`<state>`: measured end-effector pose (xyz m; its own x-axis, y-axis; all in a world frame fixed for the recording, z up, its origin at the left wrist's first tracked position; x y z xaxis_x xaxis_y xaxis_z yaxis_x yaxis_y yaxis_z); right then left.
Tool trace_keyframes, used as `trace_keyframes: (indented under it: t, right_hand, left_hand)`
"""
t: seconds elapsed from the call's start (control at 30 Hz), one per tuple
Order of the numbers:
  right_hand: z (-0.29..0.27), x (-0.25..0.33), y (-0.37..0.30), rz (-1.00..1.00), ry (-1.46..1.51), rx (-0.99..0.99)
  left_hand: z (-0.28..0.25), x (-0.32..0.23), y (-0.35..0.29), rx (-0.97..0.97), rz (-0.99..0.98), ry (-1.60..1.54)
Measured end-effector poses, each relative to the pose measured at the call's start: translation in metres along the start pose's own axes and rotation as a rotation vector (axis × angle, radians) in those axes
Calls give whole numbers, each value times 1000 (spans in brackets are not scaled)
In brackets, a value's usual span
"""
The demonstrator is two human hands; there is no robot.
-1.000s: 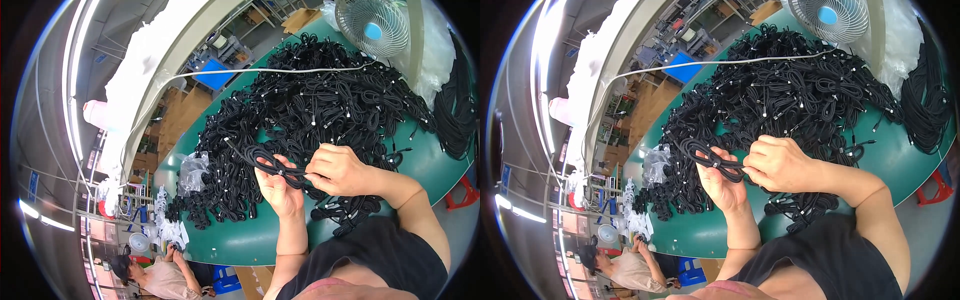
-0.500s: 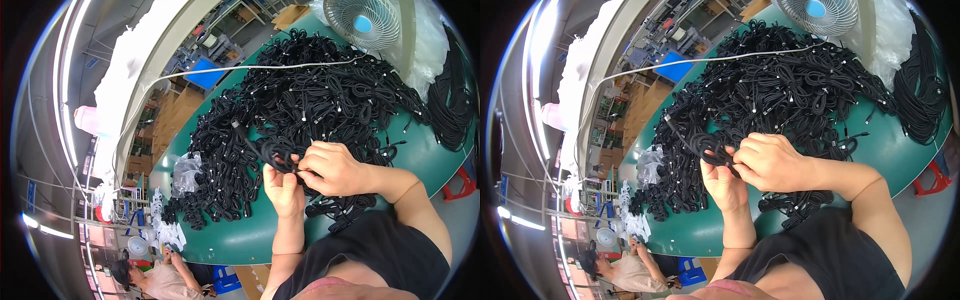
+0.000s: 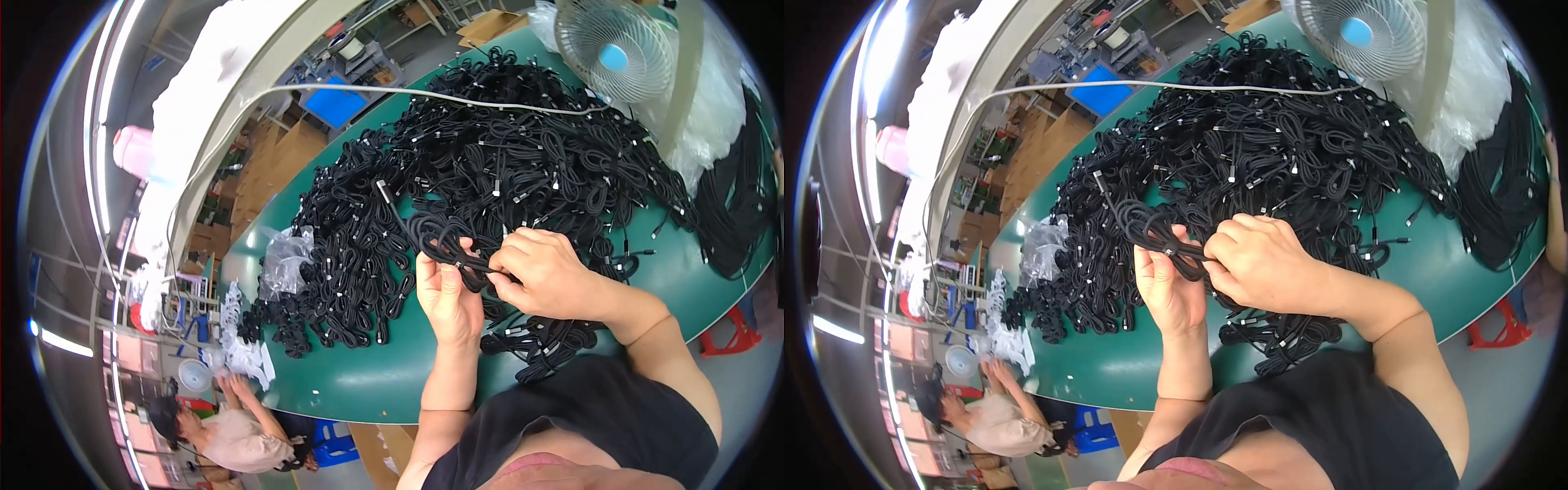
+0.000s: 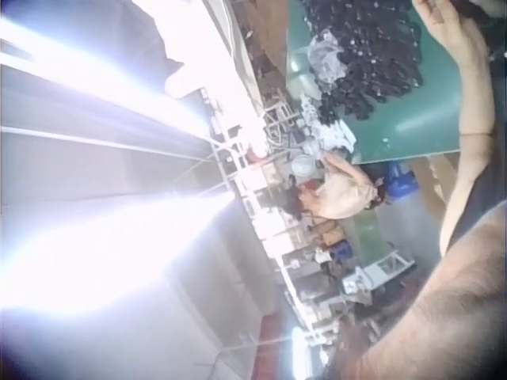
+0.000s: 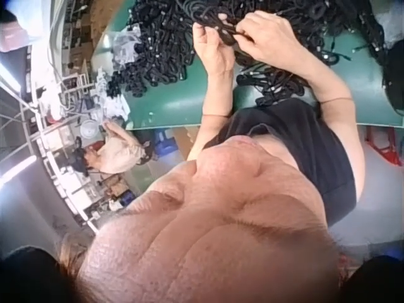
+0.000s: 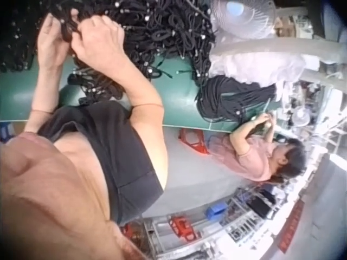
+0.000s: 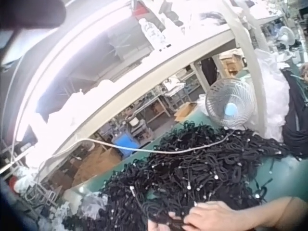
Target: Coiling and bundling individual black cables with plastic ties on a factory workbench.
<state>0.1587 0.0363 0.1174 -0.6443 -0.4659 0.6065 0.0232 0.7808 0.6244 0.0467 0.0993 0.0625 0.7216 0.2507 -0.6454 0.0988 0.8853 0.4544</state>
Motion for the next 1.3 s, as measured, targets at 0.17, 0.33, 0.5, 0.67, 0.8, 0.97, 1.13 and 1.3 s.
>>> trace_keyframes:
  t: [0.17,0.33,0.5,0.67,0.8,0.97,1.13,1.3]
  right_hand:
    - [2,7,1,13,-6,20]
    - [5,10,4,82,10,36]
    - [11,2,0,116,7,65]
    - [2,0,-1,116,125,19]
    - [-14,3,3,118,195,-120]
    - [-36,-8,12,187,57,-157]
    - [-23,-16,11,175,7,-72]
    - [-28,-25,7,153,-17,-107]
  left_hand:
    - [9,12,-13,52,-74,-17]
    - [-5,4,-8,-10,-87,14]
    - [0,13,-12,-28,-130,-30]
    - [13,27,-24,42,-206,-79]
    - [6,18,-15,13,-139,-30]
    - [10,23,-17,101,-245,35]
    - [21,17,-21,246,-176,493]
    - [22,20,-19,322,-190,489]
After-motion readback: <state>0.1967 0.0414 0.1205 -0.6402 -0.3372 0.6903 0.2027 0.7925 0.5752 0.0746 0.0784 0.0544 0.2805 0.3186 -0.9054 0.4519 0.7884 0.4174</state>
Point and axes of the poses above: each hand's wrist, its own y-axis towards the middle knuckle, its own z-axis out of the palm, x = y × z, the point moved 9 cm from there along y, towards the middle knuckle, and after that the axes turned 10 degrees about z, right-handed, at the moved point
